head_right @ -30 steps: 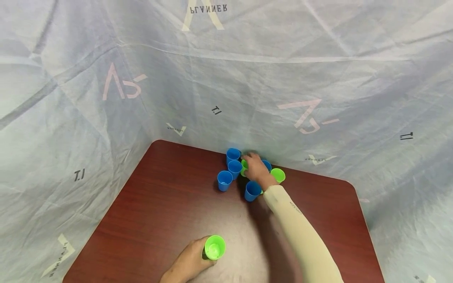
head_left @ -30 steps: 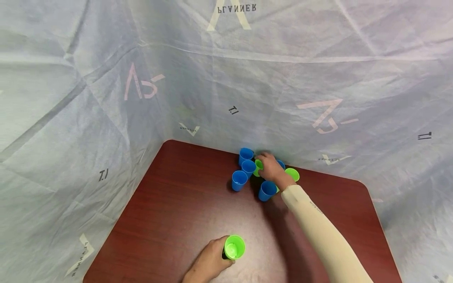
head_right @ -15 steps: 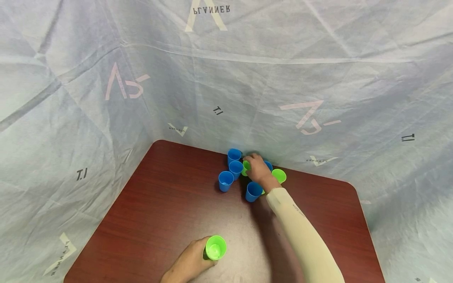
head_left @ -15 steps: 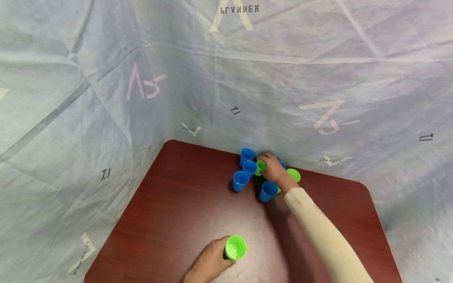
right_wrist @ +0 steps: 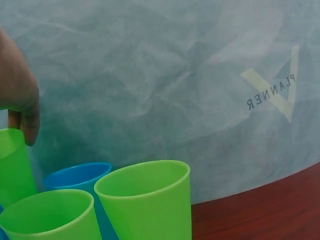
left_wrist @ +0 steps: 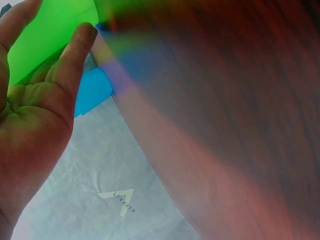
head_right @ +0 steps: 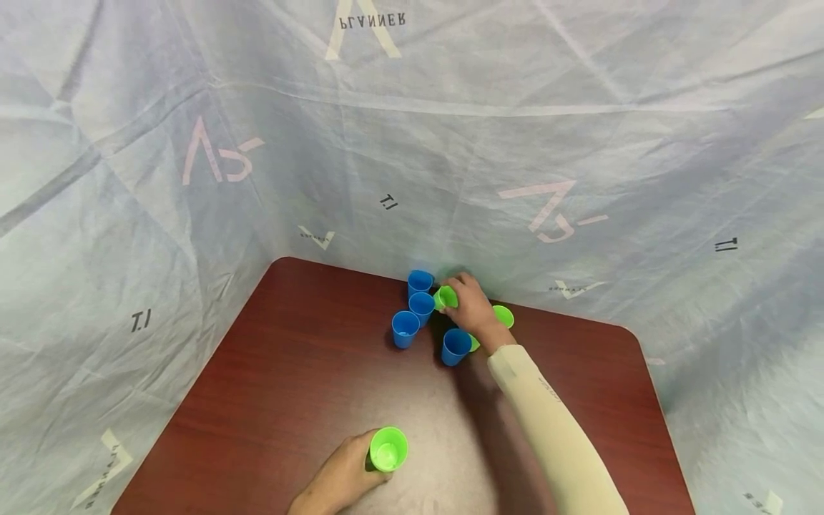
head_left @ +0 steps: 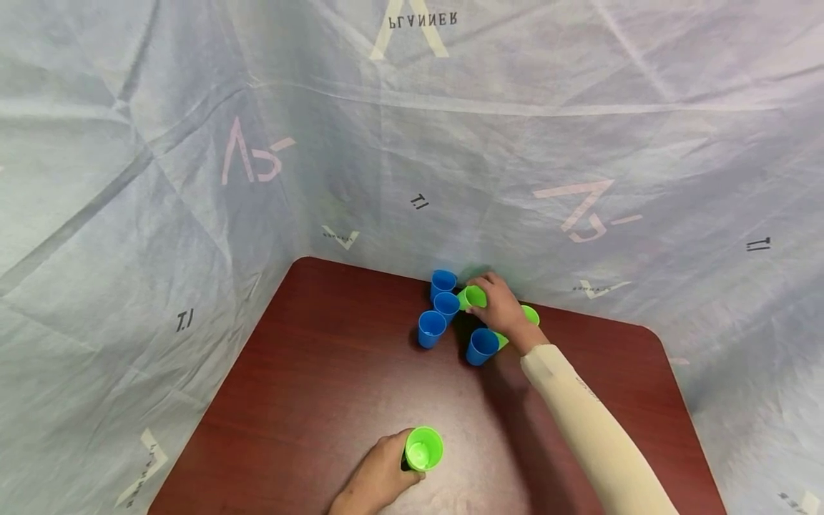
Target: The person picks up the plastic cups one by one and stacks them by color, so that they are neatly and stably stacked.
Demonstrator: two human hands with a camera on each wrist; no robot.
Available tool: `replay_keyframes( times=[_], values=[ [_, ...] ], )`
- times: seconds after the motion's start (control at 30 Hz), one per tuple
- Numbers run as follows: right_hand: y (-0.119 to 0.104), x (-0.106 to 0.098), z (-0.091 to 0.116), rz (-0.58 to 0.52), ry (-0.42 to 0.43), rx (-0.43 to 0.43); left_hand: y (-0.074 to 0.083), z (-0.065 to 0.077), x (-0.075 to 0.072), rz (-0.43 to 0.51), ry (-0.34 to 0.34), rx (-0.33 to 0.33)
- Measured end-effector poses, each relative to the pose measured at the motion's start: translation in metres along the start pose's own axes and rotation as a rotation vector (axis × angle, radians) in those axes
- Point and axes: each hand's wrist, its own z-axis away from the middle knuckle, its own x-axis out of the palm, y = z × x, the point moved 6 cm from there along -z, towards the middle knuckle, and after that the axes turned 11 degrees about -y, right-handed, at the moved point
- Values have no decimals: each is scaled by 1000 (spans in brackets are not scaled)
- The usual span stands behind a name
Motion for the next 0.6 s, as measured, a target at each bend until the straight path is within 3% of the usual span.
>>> replay_keyframes(
  times=[0.6],
  values=[
    [4, -28, 25, -58, 92, -16, 3, 2, 1, -7, 2, -2]
  ],
)
